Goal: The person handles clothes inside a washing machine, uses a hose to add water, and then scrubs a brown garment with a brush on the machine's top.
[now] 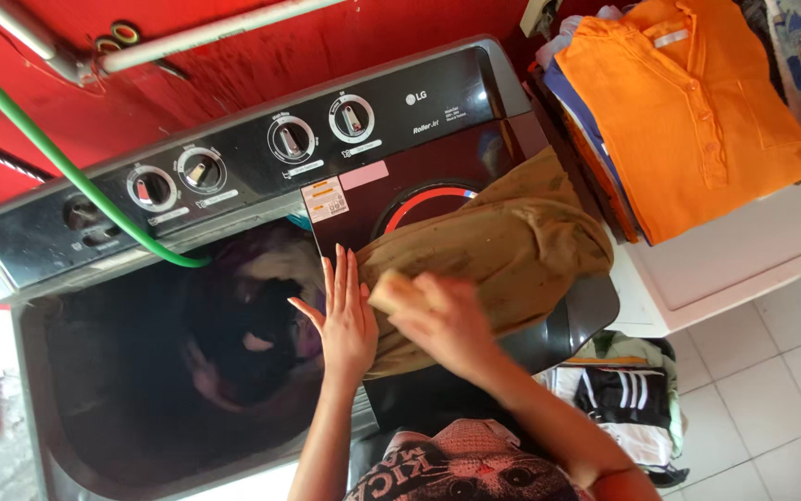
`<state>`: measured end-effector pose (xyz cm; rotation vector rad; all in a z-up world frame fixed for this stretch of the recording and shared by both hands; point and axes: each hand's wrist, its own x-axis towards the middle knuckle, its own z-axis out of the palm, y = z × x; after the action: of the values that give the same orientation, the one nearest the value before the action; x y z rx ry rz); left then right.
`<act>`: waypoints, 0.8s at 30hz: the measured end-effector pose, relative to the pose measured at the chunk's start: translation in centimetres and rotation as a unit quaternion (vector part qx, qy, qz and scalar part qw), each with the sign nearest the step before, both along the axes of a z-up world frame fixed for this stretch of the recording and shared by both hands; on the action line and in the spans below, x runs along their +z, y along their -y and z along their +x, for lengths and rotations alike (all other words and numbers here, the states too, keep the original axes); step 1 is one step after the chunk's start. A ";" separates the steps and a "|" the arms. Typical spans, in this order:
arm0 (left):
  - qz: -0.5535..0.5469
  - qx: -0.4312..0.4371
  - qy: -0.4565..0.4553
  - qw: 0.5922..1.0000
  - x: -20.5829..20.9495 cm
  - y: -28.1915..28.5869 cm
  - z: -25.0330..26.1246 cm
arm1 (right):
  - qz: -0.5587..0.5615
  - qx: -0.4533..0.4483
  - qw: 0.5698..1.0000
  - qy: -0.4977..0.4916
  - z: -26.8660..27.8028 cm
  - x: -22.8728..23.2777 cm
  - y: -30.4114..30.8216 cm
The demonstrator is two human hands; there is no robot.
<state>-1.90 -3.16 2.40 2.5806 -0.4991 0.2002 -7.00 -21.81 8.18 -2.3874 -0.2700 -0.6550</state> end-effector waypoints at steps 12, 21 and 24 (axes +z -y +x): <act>-0.066 -0.018 -0.015 0.998 -0.3 -0.1 0.2 | 0.063 -0.259 0.963 -0.052 0.0 -1.6 4.6; -0.035 0.035 -0.007 0.999 -1.3 -0.4 -0.3 | 0.303 -0.244 0.914 -0.118 1.2 -3.9 11.8; -0.044 0.026 -0.001 0.999 -1.3 -0.4 -0.1 | -0.150 -0.353 0.923 -0.031 1.1 -3.6 13.1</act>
<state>-1.97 -2.80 1.15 2.5104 -0.4122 0.2318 -5.94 -34.93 4.54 -2.7931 0.5954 -0.8984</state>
